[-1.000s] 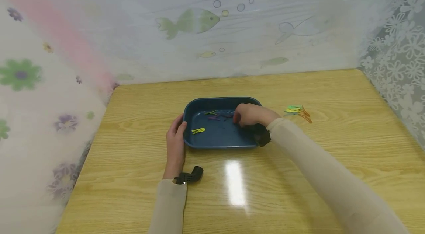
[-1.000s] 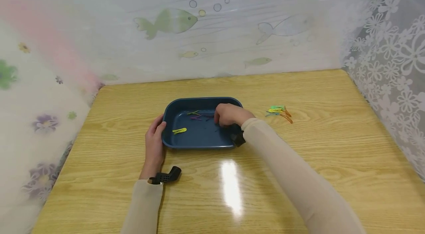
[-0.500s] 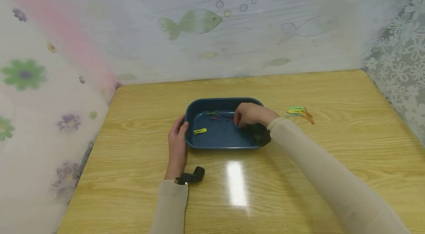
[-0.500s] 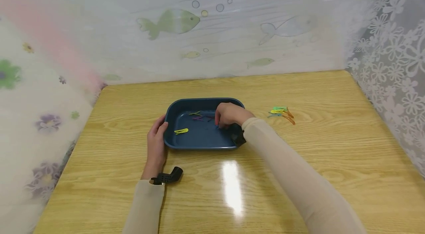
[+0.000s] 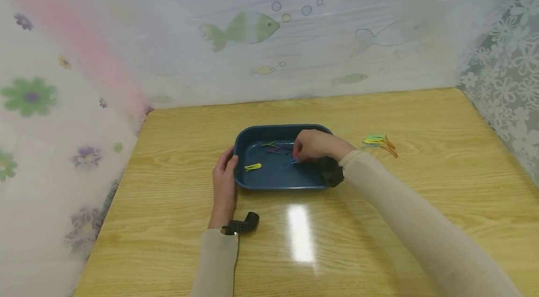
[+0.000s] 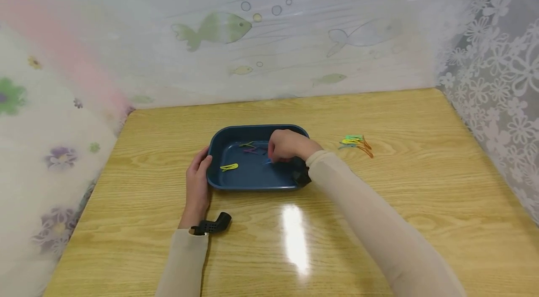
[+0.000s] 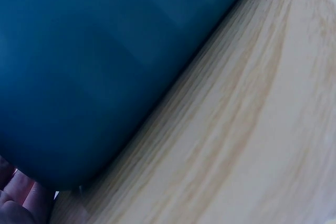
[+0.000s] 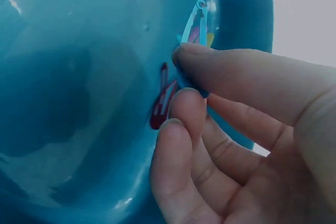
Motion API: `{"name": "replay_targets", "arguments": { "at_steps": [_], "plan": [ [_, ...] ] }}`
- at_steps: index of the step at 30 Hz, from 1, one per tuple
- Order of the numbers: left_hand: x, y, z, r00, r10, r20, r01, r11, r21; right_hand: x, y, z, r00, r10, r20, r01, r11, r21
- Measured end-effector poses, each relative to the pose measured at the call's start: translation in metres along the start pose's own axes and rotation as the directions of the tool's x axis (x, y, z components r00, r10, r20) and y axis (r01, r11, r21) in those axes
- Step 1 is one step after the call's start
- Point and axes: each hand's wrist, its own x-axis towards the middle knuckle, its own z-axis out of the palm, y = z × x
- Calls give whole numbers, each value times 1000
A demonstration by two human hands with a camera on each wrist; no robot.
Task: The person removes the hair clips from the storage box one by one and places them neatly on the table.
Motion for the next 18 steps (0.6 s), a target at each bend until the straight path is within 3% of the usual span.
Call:
{"name": "replay_targets", "arguments": {
  "at_steps": [18],
  "plan": [
    [0, 2, 0, 1000, -4, -1, 4, 1000, 21, -15, -12, -9, 998, -26, -65, 30, 998, 62]
  ]
}}
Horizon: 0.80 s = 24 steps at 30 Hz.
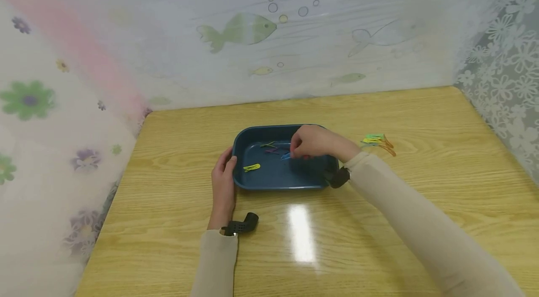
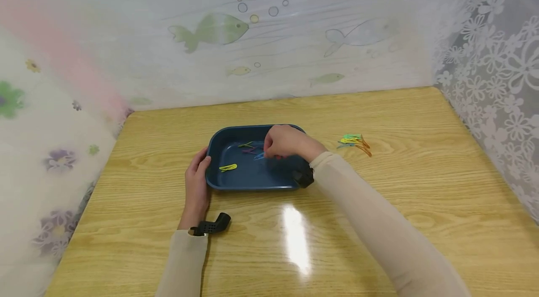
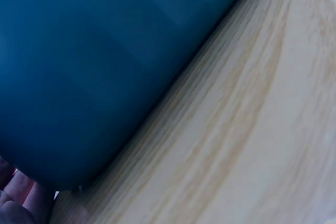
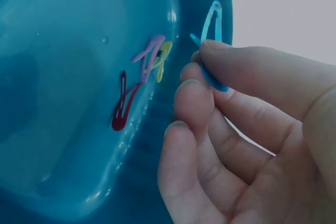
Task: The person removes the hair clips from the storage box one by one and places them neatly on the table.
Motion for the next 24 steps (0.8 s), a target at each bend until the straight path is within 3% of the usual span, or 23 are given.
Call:
{"name": "replay_targets", "arguments": {
  "at_steps": [24],
  "plan": [
    [-1, 0, 0, 1000, 0, 0, 0, 1000, 11, -29, 16, 0, 992, 0, -127, 16, 991, 129]
  ]
}}
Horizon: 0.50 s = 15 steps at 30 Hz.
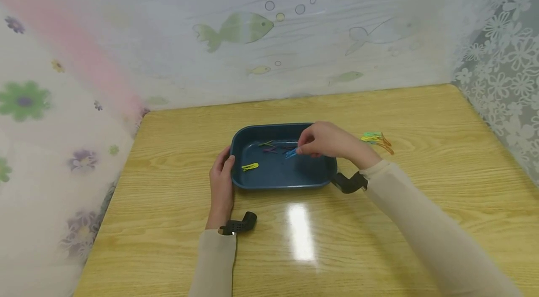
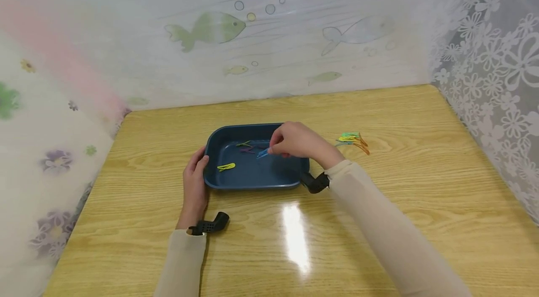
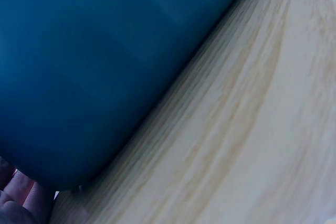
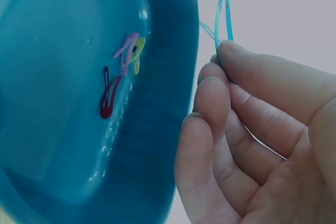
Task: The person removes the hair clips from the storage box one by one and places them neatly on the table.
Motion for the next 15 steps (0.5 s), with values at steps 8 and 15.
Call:
{"name": "replay_targets", "arguments": {
  "at_steps": [8, 15],
  "plan": [
    [1, -3, -2, 1000, -7, -9, 7, 1000, -12, -11, 5, 3, 999, -19, -37, 21, 999, 36],
    [3, -3, -1, 1000, 0, -1, 0, 1000, -21, -22, 17, 5, 994, -17, -110, 33, 989, 142]
  ]
}}
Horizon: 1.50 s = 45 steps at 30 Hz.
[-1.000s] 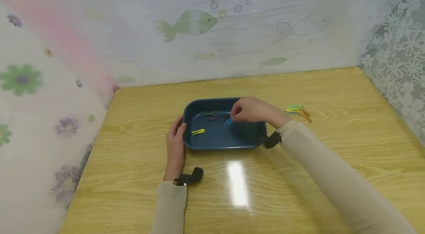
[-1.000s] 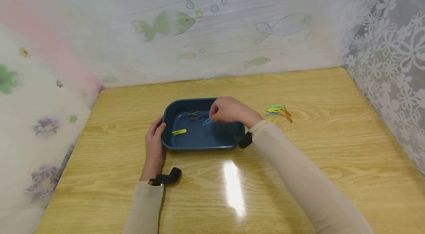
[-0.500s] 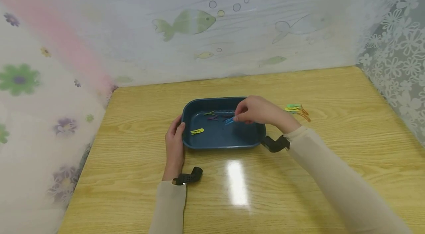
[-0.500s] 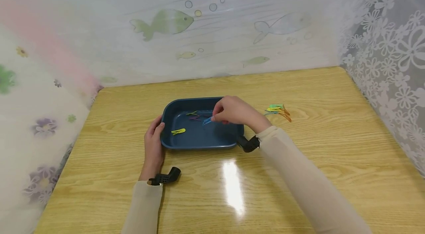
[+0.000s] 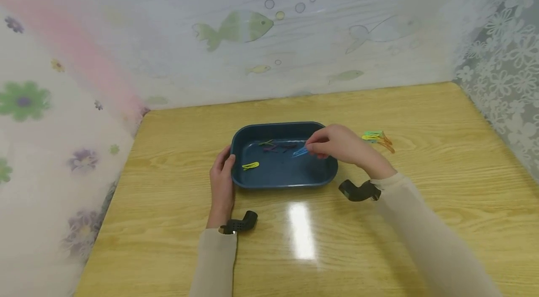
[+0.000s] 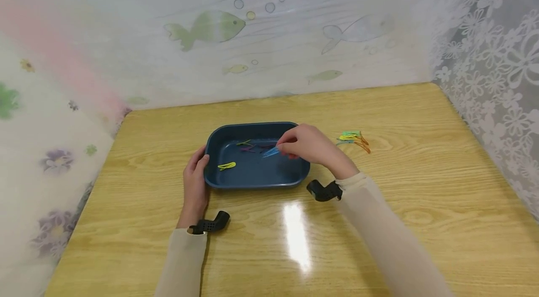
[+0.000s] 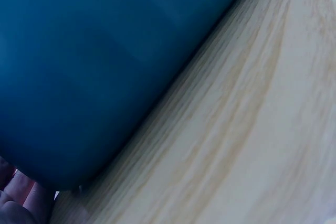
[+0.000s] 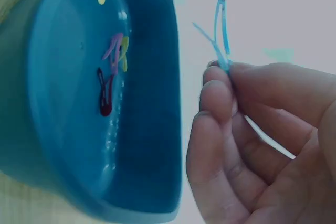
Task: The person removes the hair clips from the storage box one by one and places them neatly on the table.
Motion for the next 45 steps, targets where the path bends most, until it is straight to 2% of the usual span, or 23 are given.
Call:
{"name": "replay_targets", "arguments": {
  "at_steps": [7, 16, 28, 34, 39, 42, 45],
  "plan": [
    [1, 2, 1, 1000, -1, 2, 1, 1000, 14, -10, 15, 4, 996, -11, -87, 23, 989, 144],
    [-1, 2, 1, 1000, 1, -9, -1, 1000, -1, -22, 25, 16, 988, -29, -153, 76, 950, 304],
    [0, 1, -1, 1000, 2, -16, -2, 1000, -29, -26, 35, 25, 974, -59, -217, 139, 917, 374],
    [1, 1, -1, 1000, 11, -19, -11, 999, -30, -27, 40, 23, 972, -44, -229, 130, 917, 377],
    [1, 1, -1, 1000, 9, -18, -9, 999, -33, -30, 48, 23, 959, -25, -282, 140, 908, 394],
    [0, 2, 0, 1000, 6, 0, -6, 1000, -31, -34, 50, 23, 954, -7, -298, 126, 915, 384],
    [-1, 3, -2, 1000, 11, 17, -11, 1000, -5, -38, 49, 22, 954, 10, -301, 96, 938, 334]
  ]
}}
